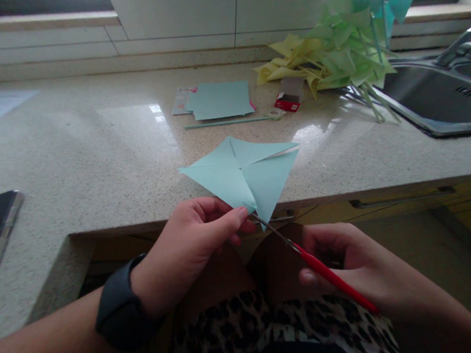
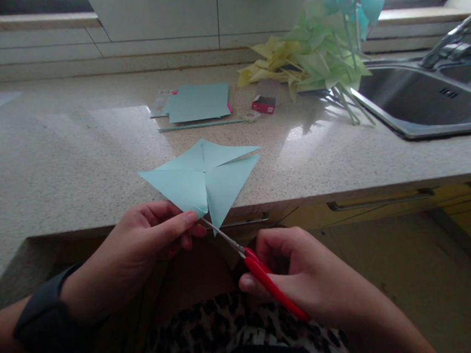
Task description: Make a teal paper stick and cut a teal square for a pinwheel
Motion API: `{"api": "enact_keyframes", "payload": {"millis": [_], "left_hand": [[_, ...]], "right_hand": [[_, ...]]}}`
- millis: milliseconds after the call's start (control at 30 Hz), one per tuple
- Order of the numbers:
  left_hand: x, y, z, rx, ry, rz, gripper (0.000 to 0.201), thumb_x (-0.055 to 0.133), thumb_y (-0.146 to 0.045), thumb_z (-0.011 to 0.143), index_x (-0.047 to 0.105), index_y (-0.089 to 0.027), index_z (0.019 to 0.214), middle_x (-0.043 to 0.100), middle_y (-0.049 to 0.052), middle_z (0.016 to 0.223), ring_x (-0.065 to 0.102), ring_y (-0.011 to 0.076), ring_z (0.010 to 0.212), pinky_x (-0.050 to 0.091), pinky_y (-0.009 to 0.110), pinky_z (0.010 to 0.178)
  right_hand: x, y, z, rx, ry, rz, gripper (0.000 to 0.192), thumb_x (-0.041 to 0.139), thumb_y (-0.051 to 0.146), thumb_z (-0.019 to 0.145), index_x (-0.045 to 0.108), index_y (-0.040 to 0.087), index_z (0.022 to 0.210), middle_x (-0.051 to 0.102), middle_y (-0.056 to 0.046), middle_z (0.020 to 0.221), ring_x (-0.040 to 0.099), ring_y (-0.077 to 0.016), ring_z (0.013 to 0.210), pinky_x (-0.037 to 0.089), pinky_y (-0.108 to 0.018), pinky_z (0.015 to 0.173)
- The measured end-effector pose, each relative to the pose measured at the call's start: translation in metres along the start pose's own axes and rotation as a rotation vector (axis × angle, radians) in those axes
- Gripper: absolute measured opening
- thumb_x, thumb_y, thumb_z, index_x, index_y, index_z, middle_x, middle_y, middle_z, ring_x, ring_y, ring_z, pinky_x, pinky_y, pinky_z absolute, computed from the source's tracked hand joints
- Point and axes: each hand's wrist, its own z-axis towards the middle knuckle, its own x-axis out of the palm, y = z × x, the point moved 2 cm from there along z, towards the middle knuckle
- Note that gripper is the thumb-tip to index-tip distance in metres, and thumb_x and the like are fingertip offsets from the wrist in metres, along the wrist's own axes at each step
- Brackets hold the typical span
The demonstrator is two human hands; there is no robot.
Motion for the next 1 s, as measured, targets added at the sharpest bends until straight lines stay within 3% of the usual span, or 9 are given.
{"api": "enact_keyframes", "payload": {"millis": [400, 1000], "left_hand": [[0.0004, -0.0008, -0.0001, 0.009, -0.003, 0.032, 0.019, 0.077, -0.038, 0.086, 0.077, -0.02, 0.078, 0.079, 0.0, 0.078, 0.063, 0.0084, 0.065, 0.045, 0.018, 0.058], [0.0006, 0.0003, 0.0009, -0.012, 0.015, 0.019, 0.017, 0.077, -0.035, 0.086, 0.077, -0.018, 0.081, 0.08, 0.001, 0.082, 0.064, 0.0075, 0.068, 0.047, 0.016, 0.061]], "right_hand": [[0.0013, 0.0043, -0.0005, -0.006, -0.017, -0.044, 0.039, 0.079, 0.055, 0.076, 0.064, 0.019, 0.079, 0.055, 0.0, 0.066, 0.048, -0.0128, 0.059, 0.038, -0.023, 0.05], [-0.002, 0.001, 0.0005, 0.019, 0.006, -0.02, 0.039, 0.079, 0.052, 0.077, 0.062, 0.017, 0.082, 0.054, 0.001, 0.068, 0.045, -0.0112, 0.06, 0.04, -0.025, 0.055]]}}
